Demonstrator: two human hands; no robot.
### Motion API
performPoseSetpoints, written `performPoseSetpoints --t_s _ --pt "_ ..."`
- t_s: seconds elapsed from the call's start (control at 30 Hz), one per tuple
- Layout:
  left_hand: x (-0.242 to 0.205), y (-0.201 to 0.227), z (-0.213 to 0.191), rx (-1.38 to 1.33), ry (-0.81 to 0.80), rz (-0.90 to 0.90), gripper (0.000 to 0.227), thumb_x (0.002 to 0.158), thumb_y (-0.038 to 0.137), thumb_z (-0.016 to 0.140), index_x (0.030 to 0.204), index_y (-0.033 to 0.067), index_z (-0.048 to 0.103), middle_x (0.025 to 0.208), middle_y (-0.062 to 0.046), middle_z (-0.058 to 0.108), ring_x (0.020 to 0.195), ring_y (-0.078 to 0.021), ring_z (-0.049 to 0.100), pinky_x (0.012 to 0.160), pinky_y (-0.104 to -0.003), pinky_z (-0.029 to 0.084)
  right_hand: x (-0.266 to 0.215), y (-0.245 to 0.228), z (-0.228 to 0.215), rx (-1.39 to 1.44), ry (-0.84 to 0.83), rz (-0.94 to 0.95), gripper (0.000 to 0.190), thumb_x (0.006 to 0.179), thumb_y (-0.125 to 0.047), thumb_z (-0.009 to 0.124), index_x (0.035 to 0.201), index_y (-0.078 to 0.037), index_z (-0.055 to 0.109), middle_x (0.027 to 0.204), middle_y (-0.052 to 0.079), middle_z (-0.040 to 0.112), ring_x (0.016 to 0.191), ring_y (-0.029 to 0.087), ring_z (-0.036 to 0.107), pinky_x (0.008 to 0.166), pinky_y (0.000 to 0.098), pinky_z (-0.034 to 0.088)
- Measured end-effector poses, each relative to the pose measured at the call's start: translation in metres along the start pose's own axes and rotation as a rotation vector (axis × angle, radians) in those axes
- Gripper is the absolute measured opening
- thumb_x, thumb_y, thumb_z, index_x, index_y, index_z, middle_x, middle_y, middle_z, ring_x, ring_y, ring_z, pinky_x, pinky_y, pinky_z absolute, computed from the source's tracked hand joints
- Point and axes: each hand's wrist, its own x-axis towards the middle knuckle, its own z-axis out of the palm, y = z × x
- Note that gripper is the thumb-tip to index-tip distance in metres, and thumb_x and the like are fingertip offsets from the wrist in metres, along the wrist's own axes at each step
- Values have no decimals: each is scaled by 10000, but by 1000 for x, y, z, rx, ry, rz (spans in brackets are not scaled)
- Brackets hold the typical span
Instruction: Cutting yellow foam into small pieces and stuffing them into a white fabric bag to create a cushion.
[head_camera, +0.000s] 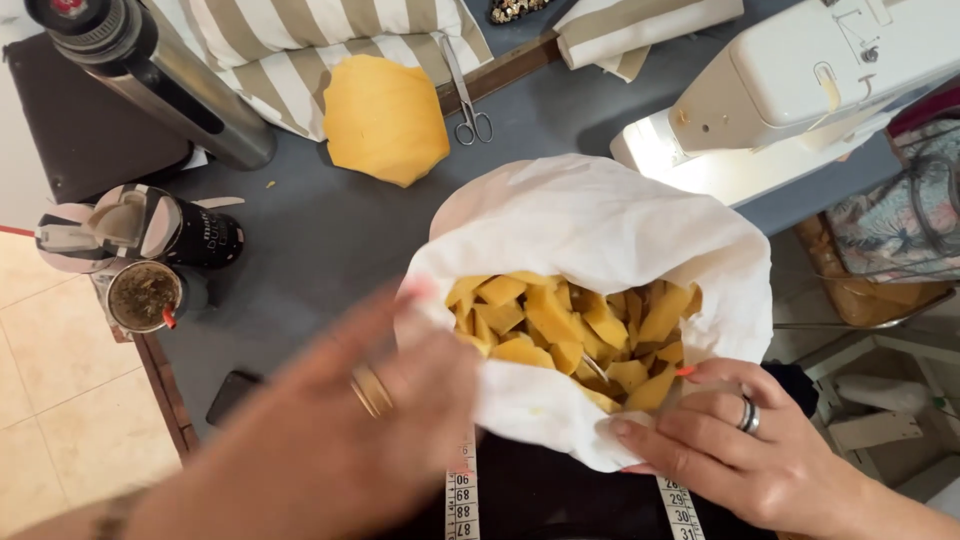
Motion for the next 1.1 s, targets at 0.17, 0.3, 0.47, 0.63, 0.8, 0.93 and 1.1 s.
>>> performPoseSetpoints --t_s 0.17,0.3,0.47,0.63,0.8,0.93,1.1 --pt "21 40 15 -243 335 34 293 1106 171 567 1327 27 694 1132 -70 696 1072 -180 682 1064 -399 570 1 -6 -5 -45 -7 -94 306 953 -34 646 1235 -138 705 996 -45 606 795 93 571 829 389 513" --pt "17 44 25 -274 361 59 295 1106 167 535 1213 -1 752 1120 -102 722 1137 -137 612 1019 -315 556 -7 -7 -6 -50 -16 -70 327 911 2 692 1206 -135 727 1066 -28 618 849 69 636 880 373 542" --pt "37 42 33 -357 422 -87 180 1073 69 613 1243 26 656 1033 -109 654 876 -224 619 805 -374 536 0 2 9 129 19 107 193 932 -255 720 1042 -108 661 910 8 726 721 159 658 809 386 559" --pt "59 50 56 -339 471 -181 187 1059 207 668 948 58 680 980 -72 642 931 -240 616 971 -391 527 -4 24 34 260 -35 372 121 1004 -210 565 995 -89 566 829 36 655 666 220 644 699 354 547" --pt "73 48 73 -348 444 -186 304 1100 252 634 857 70 636 829 -67 611 823 -237 631 1087 -435 533 -12 33 43 351 -100 661 158 1011 -301 540 992 -146 562 848 -39 705 591 158 652 518 311 515" --pt "78 38 96 -654 55 -203 237 826 -45 588 1010 102 563 698 -72 582 632 -299 612 799 -482 500 15 40 10 250 -101 478 175 973 -301 606 978 -129 634 781 -11 712 588 189 680 543 323 554" --pt "80 30 89 -836 -257 -279 290 918 1 546 1167 148 523 816 -93 582 738 -348 609 325 -561 410 45 67 -16 55 102 358 158 982 -194 639 1044 -62 701 986 73 741 840 240 697 699 337 569"
